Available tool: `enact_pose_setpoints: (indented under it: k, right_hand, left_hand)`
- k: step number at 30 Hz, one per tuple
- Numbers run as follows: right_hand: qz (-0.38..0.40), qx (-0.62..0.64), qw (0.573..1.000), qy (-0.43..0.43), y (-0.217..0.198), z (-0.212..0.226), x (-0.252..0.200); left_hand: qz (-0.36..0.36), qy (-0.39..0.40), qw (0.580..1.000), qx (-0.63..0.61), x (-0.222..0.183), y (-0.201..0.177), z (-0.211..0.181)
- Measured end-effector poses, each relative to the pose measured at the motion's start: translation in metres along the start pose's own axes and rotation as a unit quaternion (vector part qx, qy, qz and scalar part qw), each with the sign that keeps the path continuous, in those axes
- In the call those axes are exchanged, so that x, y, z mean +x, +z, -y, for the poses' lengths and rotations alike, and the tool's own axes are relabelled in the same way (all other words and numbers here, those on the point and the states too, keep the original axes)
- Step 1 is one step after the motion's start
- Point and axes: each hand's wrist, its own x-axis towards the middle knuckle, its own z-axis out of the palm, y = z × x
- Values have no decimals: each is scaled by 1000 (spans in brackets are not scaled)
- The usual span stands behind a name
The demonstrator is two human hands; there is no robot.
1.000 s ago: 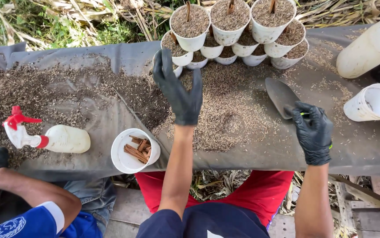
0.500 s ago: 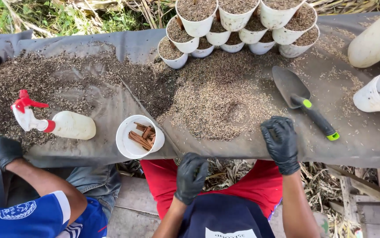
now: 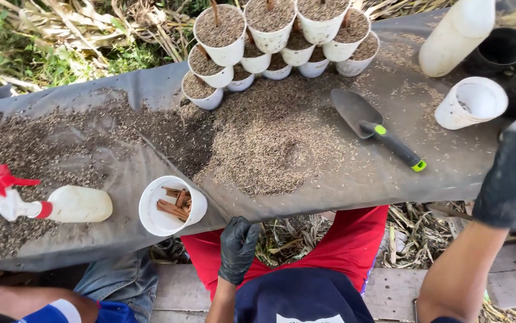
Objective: Filling small plastic cups with soil using a hand trowel, planting seeds, and watering them with a spray bottle.
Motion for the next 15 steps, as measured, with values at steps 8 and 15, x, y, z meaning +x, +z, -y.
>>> enact_pose_setpoints:
  k: [8,15]
  right_hand:
    - [168,288,936,-111,174,-21,191]
    - [298,394,863,-108,441,-321,249]
  left_hand:
    - [74,28,996,38,2,30,-2]
    - [61,-16,998,26,3,25,-10]
